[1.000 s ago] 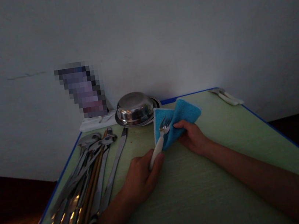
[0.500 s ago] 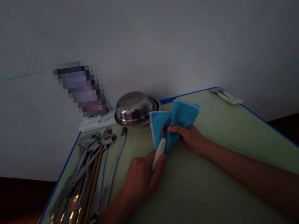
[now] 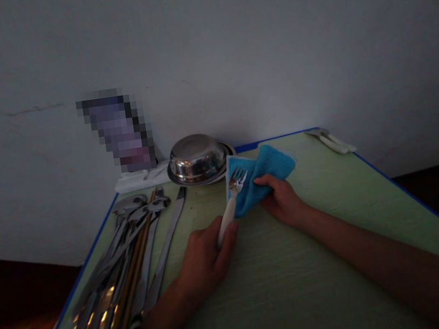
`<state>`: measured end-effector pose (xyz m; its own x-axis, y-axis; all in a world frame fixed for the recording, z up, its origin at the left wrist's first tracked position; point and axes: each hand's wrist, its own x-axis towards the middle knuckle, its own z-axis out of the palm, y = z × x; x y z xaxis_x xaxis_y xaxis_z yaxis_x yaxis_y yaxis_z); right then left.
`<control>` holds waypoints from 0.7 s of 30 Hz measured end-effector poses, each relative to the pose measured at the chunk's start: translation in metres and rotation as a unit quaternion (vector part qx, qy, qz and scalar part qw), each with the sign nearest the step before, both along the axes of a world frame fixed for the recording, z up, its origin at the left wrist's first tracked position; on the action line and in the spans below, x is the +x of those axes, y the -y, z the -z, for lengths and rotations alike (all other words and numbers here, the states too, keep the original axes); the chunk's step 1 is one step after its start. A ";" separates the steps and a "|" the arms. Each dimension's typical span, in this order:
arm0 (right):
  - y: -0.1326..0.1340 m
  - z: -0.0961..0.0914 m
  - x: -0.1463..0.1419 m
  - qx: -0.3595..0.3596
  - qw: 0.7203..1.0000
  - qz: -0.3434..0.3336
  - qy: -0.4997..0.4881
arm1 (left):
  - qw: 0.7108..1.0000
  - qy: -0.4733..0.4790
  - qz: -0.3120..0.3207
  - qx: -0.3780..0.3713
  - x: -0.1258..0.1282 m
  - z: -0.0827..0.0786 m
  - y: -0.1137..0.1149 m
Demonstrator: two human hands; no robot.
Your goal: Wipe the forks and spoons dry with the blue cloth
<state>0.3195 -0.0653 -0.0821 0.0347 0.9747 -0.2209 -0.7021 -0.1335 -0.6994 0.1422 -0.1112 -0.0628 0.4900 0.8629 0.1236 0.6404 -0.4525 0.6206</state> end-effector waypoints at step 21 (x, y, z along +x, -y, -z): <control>0.007 0.005 0.007 0.083 0.955 -0.099 0.269 | 0.994 -0.035 0.089 -0.043 -0.001 -0.002 -0.001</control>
